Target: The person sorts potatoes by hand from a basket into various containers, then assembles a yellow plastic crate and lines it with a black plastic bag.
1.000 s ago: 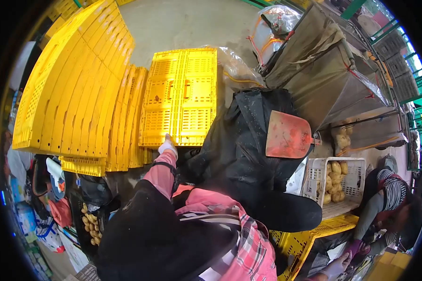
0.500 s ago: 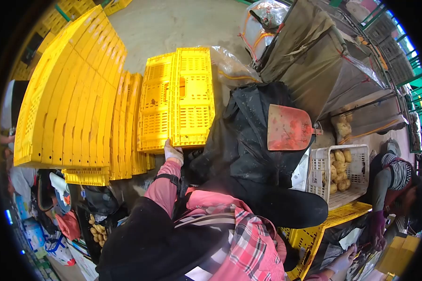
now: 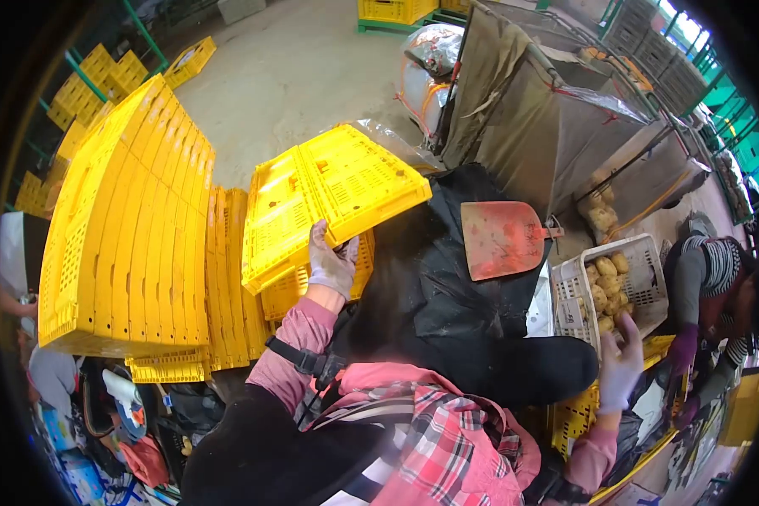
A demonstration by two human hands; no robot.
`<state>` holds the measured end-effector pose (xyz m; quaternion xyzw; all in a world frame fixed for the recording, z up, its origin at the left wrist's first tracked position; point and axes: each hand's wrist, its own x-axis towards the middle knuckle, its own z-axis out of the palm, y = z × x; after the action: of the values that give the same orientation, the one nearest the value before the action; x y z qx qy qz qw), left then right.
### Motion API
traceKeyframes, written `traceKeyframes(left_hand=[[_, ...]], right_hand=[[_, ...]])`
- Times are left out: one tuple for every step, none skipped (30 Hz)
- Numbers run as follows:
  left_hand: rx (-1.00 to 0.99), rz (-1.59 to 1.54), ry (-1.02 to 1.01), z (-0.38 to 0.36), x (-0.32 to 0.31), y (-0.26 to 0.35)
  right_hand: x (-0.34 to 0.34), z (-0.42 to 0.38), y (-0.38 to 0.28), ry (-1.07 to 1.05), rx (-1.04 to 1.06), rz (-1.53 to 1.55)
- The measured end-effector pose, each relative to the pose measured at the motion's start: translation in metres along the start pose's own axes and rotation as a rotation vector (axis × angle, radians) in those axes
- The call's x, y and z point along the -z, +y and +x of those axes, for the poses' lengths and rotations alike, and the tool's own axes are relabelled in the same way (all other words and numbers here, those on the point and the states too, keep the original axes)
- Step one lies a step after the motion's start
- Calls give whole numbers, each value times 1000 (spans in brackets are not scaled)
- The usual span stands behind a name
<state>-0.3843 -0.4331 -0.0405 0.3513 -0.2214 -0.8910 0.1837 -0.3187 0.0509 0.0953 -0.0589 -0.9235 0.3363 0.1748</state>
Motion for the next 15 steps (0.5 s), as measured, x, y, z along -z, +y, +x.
traceKeyframes(left_hand=[[67, -110, -83, -14, -21, -1], [95, -154, -100, -32, -39, -5], [125, -200, -112, -52, -52, -11], [153, -194, -161, -61, -43, -15], [182, -187, -210, -71, -34, -19], [210, -144, -255, -79, -30, -21], [236, -99, -301, -86, -25, -22], [256, -69, -294, -107, -37, -13], [268, -41, -280, -120, -39, -7], [166, 65, -349, -116, -24, -9], [68, 168, -418, -106, -1, -18], [40, 425, -491, -93, 19, -22], [-12, 699, -567, -80, 39, -26], [-78, 948, -643, -67, 60, -30], [260, 784, -594, -60, 65, -22]], right_hand=[[-34, 11, -41, -39, 294, -49], [-58, 20, -94, -121, 504, -175], [-88, 23, -128, -154, 616, -130], [-112, 25, -161, -201, 736, -156], [-134, 27, -190, -303, 861, -247], [-172, 26, -196, -244, 997, -312], [-199, 28, -201, -301, 1086, -361], [-235, 33, -191, -256, 1162, -310], [-242, 38, -191, -476, 1069, -339], [-250, 42, -192, -692, 974, -357], [-255, 47, -192, -629, 986, -335], [-258, 50, -188, -571, 997, -320], [-259, 50, -185, -517, 1011, -307], [-253, 51, -189, -580, 958, -296], [-243, 55, -200, -633, 903, -284]])
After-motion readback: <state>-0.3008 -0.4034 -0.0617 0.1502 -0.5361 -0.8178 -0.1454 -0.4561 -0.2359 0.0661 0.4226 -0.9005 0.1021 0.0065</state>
